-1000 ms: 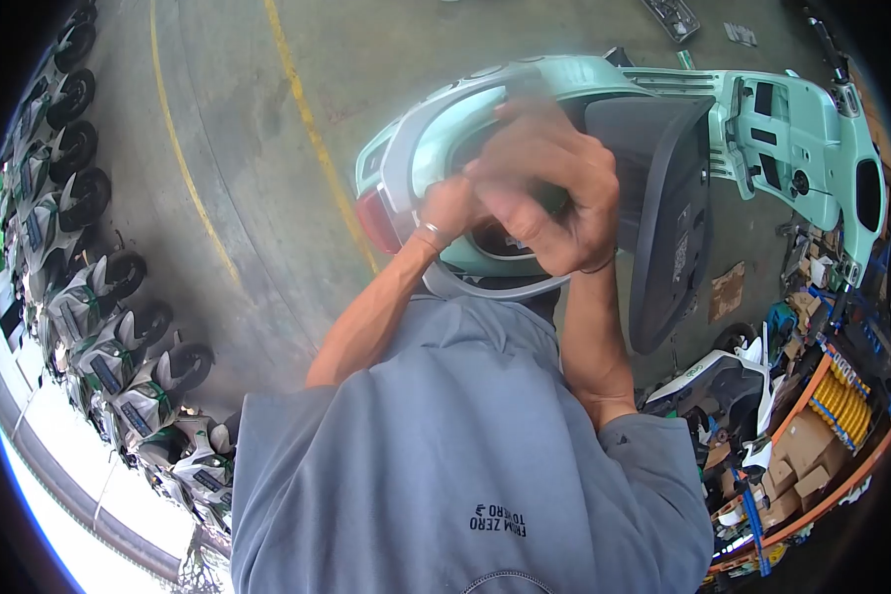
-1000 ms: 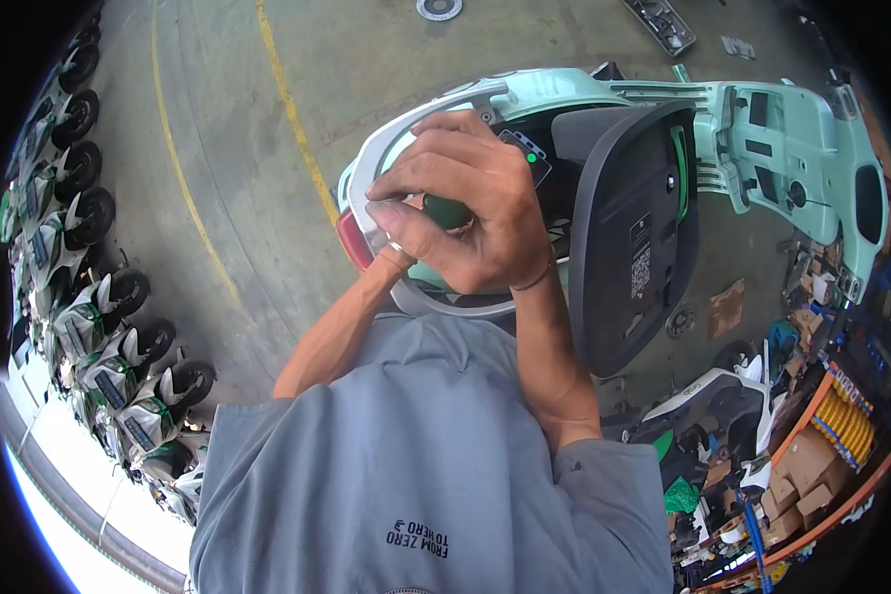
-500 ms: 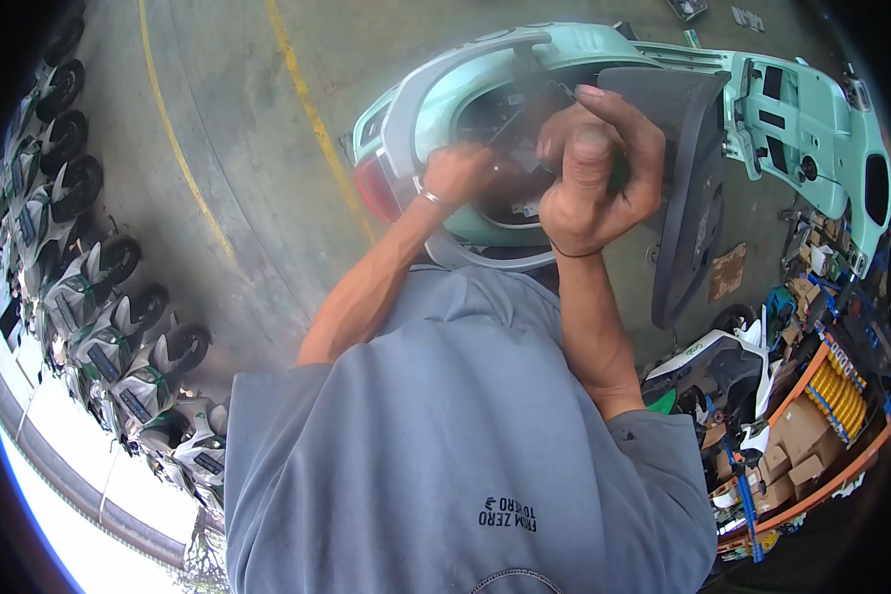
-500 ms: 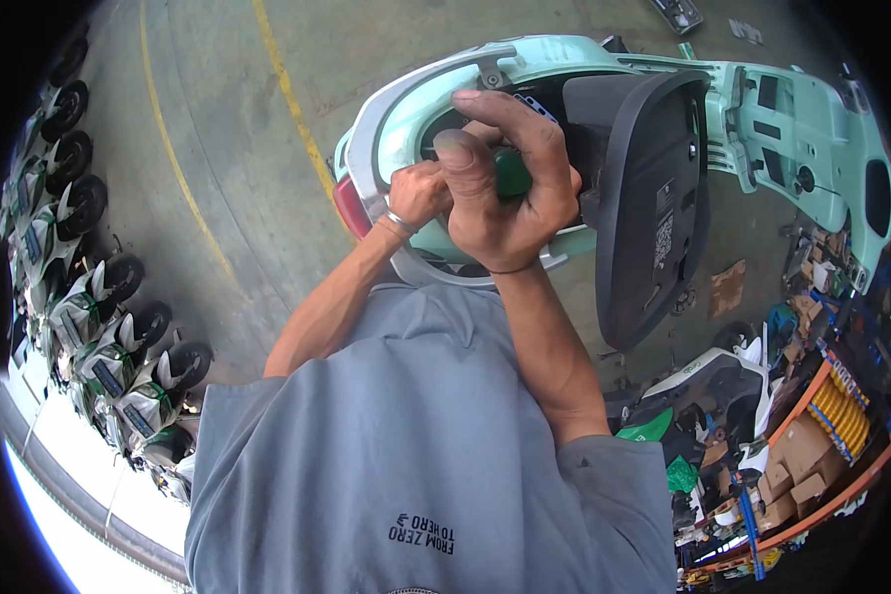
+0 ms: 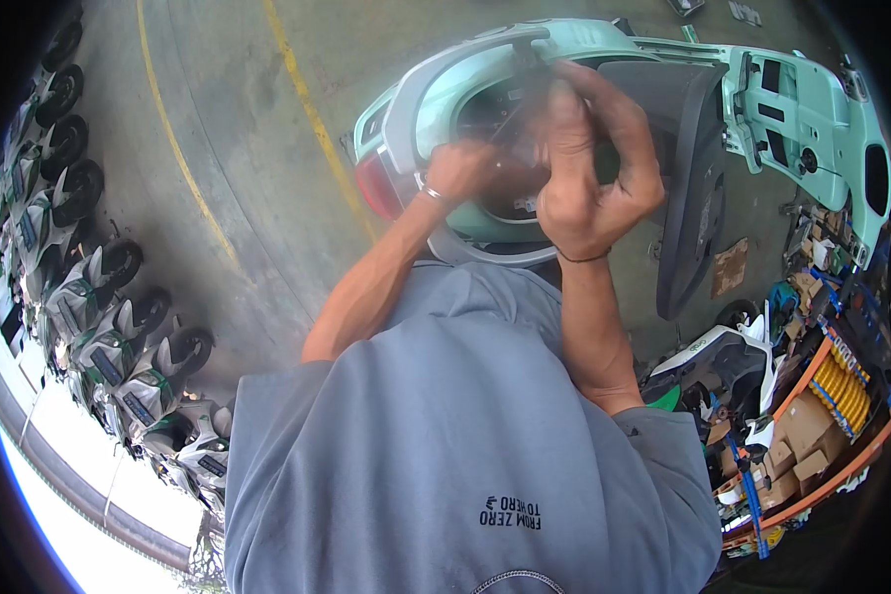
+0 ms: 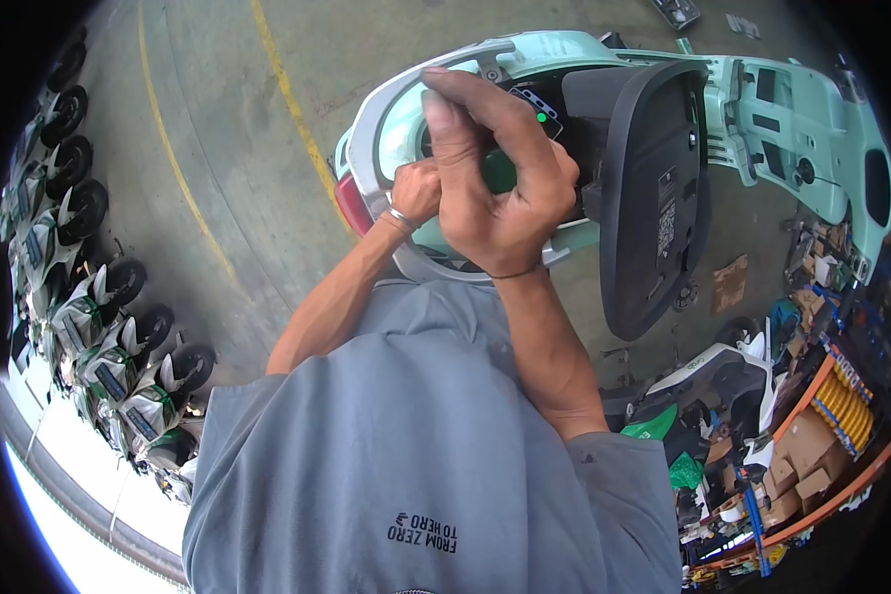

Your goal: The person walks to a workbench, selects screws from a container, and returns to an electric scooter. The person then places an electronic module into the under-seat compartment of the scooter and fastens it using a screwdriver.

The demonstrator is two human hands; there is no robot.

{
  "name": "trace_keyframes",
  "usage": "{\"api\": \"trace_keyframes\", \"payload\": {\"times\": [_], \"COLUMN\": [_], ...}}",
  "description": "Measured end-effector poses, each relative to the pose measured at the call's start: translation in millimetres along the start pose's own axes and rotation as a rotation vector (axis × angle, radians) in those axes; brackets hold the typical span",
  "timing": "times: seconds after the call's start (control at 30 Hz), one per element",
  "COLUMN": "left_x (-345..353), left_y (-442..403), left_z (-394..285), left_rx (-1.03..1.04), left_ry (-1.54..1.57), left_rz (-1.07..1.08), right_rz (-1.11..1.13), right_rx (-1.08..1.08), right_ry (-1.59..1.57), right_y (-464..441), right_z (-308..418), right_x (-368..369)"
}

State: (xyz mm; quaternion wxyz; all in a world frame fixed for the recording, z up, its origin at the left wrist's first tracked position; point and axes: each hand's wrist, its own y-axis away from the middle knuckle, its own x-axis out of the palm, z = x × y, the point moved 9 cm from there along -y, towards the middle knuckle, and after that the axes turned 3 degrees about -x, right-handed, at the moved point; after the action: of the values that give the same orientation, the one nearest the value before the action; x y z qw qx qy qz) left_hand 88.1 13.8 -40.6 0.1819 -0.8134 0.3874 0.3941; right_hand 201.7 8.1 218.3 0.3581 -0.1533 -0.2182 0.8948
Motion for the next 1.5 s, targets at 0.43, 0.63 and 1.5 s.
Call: {"api": "trace_keyframes", "payload": {"times": [0.43, 0.63, 1.5], "left_x": [-6, 3, 3], "left_y": [2, 2, 2], "left_z": [-2, -2, -8], "left_rx": [-0.015, 0.019, 0.012], "left_ry": [0.005, -0.034, -0.105], "left_rz": [-0.05, -0.056, -0.079], "right_rz": [0.823, -0.105, 0.515], "right_rx": [0.255, 0.128, -0.088], "right_ry": [-0.661, -0.002, -0.248], "right_y": [-10, 15, -32], "right_z": [-24, -11, -10], "right_x": [37, 0, 18]}}
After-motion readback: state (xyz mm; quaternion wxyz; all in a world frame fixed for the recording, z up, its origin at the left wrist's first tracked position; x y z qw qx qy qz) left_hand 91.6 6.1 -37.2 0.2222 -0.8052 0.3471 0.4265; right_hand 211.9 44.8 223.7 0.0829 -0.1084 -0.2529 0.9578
